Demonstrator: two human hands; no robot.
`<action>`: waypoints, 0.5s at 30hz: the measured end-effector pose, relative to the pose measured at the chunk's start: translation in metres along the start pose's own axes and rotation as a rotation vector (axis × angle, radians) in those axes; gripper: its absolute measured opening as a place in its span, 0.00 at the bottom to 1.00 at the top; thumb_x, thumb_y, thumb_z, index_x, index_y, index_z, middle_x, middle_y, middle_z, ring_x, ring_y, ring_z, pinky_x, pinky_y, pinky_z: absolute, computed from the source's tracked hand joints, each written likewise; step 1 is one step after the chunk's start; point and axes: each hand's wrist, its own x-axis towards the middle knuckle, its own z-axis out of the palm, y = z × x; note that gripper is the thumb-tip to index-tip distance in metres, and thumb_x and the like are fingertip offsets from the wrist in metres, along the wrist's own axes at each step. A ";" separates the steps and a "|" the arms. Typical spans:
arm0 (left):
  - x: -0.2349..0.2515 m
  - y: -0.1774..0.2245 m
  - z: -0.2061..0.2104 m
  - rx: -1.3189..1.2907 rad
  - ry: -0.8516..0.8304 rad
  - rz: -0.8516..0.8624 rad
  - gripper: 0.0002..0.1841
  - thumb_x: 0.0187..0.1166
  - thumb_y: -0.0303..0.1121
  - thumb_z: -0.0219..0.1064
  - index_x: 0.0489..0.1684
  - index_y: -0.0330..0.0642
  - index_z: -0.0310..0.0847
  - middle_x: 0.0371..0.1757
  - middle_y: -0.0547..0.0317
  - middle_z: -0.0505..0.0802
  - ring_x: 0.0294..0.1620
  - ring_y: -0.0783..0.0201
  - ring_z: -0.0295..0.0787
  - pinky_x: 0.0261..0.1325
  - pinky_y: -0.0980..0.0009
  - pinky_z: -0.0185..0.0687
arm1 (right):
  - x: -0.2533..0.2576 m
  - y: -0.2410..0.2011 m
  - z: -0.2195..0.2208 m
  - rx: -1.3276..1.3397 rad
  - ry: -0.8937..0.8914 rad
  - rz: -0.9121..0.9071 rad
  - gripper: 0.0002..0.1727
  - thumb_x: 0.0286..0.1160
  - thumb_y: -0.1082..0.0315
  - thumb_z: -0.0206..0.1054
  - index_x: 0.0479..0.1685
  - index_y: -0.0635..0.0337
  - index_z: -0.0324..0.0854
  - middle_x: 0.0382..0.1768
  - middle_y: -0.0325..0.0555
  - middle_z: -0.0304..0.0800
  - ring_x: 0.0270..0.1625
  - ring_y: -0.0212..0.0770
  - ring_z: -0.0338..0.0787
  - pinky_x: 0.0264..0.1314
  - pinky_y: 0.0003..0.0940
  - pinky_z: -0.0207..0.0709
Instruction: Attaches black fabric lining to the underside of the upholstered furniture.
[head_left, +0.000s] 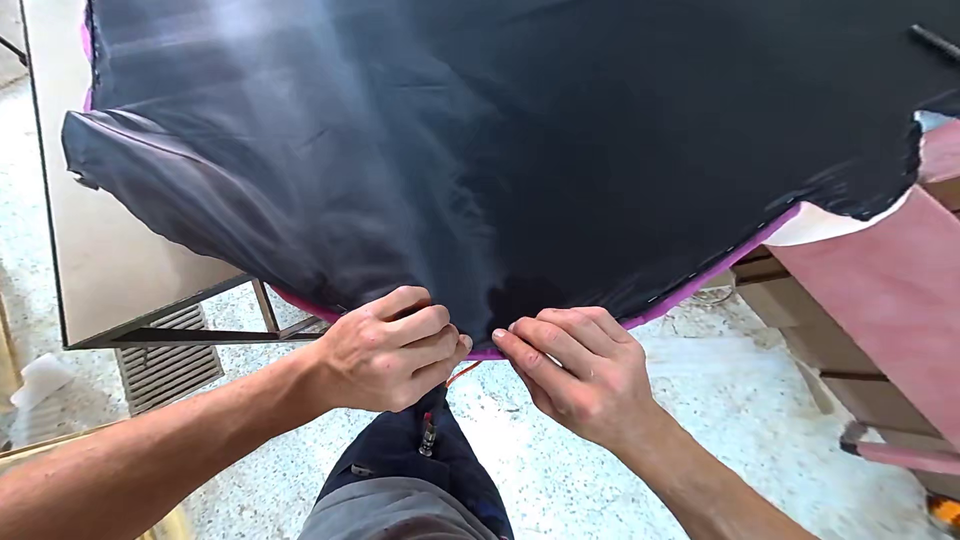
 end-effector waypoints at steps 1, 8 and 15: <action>0.001 -0.002 -0.001 -0.009 -0.013 0.013 0.11 0.82 0.26 0.62 0.49 0.41 0.93 0.45 0.58 0.96 0.52 0.57 0.88 0.64 0.58 0.77 | 0.000 0.000 -0.001 -0.010 -0.013 -0.001 0.13 0.78 0.66 0.66 0.55 0.51 0.93 0.49 0.42 0.93 0.55 0.44 0.87 0.61 0.40 0.77; 0.013 -0.011 -0.010 -0.049 -0.146 0.102 0.12 0.83 0.26 0.60 0.38 0.41 0.94 0.45 0.60 0.96 0.55 0.56 0.88 0.68 0.56 0.75 | 0.003 -0.001 -0.008 -0.004 -0.115 -0.008 0.15 0.78 0.68 0.64 0.57 0.51 0.92 0.51 0.43 0.93 0.56 0.44 0.88 0.63 0.42 0.77; 0.028 -0.019 -0.018 -0.059 -0.309 0.217 0.15 0.84 0.26 0.57 0.35 0.41 0.93 0.41 0.59 0.95 0.55 0.55 0.88 0.67 0.57 0.77 | 0.006 -0.001 -0.011 0.023 -0.141 -0.041 0.14 0.79 0.70 0.63 0.53 0.54 0.93 0.51 0.42 0.93 0.56 0.43 0.88 0.65 0.41 0.77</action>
